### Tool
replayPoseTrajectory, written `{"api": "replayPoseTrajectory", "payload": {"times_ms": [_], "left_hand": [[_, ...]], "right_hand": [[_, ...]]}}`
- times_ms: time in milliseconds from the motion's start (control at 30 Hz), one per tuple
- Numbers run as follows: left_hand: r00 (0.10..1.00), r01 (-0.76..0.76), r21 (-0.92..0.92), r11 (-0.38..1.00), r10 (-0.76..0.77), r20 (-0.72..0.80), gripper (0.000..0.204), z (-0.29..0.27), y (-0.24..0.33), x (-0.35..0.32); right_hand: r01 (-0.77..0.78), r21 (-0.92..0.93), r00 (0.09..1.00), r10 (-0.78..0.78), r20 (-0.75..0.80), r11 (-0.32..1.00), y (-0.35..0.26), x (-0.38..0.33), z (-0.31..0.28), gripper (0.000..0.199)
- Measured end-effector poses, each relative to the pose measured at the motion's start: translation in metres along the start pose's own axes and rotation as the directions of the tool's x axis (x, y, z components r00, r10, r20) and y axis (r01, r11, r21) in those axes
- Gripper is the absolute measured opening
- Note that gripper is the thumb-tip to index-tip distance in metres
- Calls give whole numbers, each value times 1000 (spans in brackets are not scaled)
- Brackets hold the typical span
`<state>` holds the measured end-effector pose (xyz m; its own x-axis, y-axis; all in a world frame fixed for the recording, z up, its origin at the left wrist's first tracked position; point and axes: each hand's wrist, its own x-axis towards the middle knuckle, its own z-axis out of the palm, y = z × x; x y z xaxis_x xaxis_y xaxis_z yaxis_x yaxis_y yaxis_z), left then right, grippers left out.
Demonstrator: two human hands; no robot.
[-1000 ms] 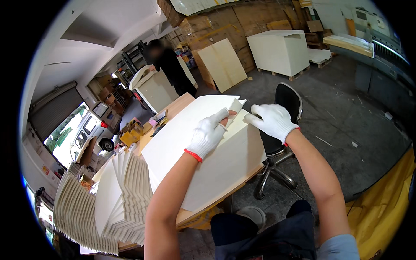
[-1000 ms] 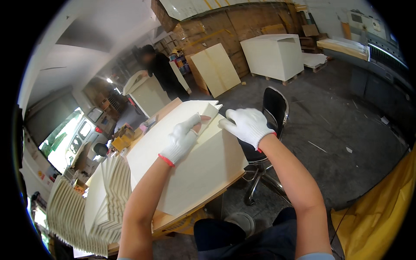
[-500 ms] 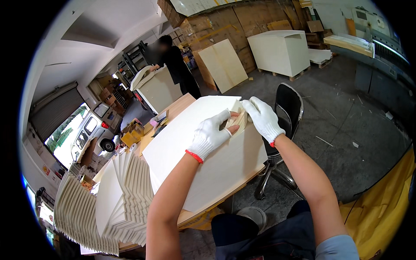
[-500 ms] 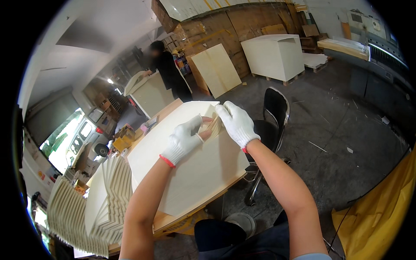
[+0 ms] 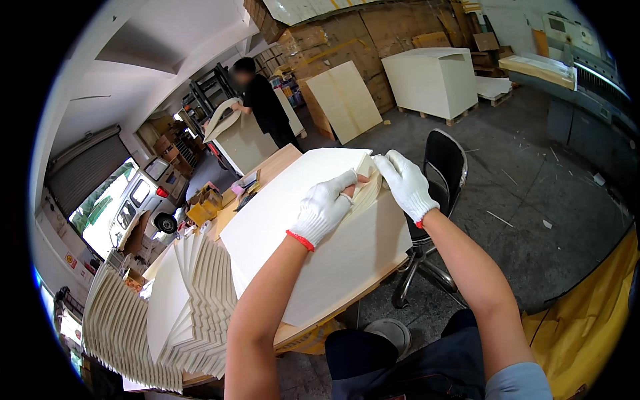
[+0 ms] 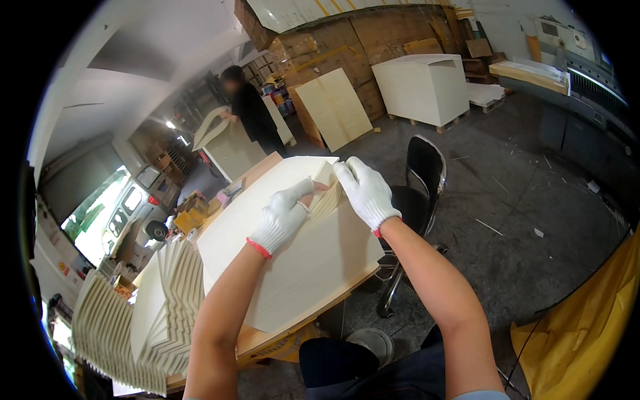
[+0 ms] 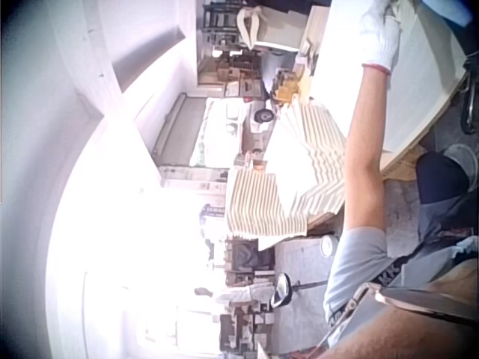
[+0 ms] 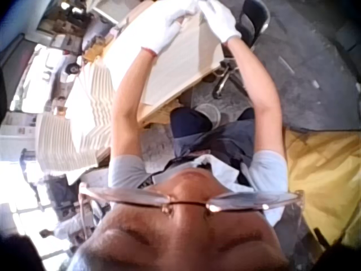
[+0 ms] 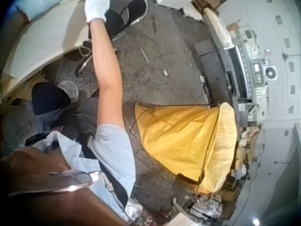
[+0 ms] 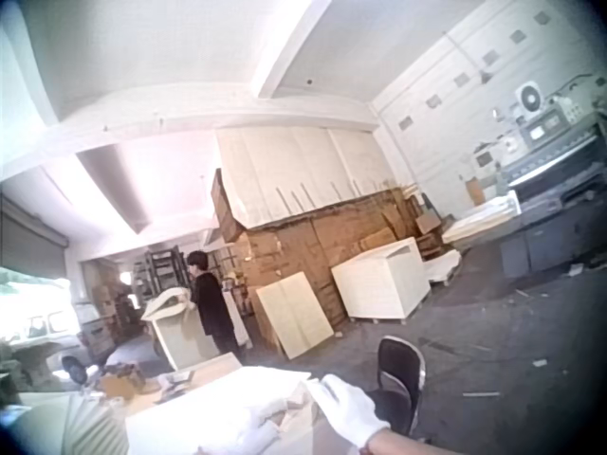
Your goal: The person sits at a workbench and repeatedly picks up stacks of white rectangular panels, aligns them, and places them onto a growing pile. The person wears white gloves and handles the panels with both hands, ensuring they are stacked neatly.
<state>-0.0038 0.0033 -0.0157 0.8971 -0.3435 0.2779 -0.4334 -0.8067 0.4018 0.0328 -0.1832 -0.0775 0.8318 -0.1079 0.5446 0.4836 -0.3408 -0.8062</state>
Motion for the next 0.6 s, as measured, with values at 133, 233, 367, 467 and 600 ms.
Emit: {"api": "replayPoseTrajectory", "payload": {"times_ms": [133, 233, 367, 467, 600], "left_hand": [[998, 42, 6, 999, -42, 42, 33, 0, 18, -2], [999, 5, -16, 1000, -5, 34, 35, 1, 9, 0], [999, -11, -15, 1000, 12, 32, 36, 1, 10, 0], [999, -2, 6, 1000, 2, 46, 34, -1, 17, -2], [999, 34, -44, 998, -34, 1, 33, 1, 16, -3]], "right_hand": [[-13, 6, 1000, 14, -18, 1000, 4, 0, -1, 48], [-15, 11, 1000, 15, -14, 1000, 4, 0, 1, 48], [-20, -4, 1000, 20, -11, 1000, 4, 0, 0, 48], [-21, 2, 1000, 21, -15, 1000, 8, 1, 1, 49], [-52, 34, 999, 51, 19, 998, 1, -1, -2, 48]]}}
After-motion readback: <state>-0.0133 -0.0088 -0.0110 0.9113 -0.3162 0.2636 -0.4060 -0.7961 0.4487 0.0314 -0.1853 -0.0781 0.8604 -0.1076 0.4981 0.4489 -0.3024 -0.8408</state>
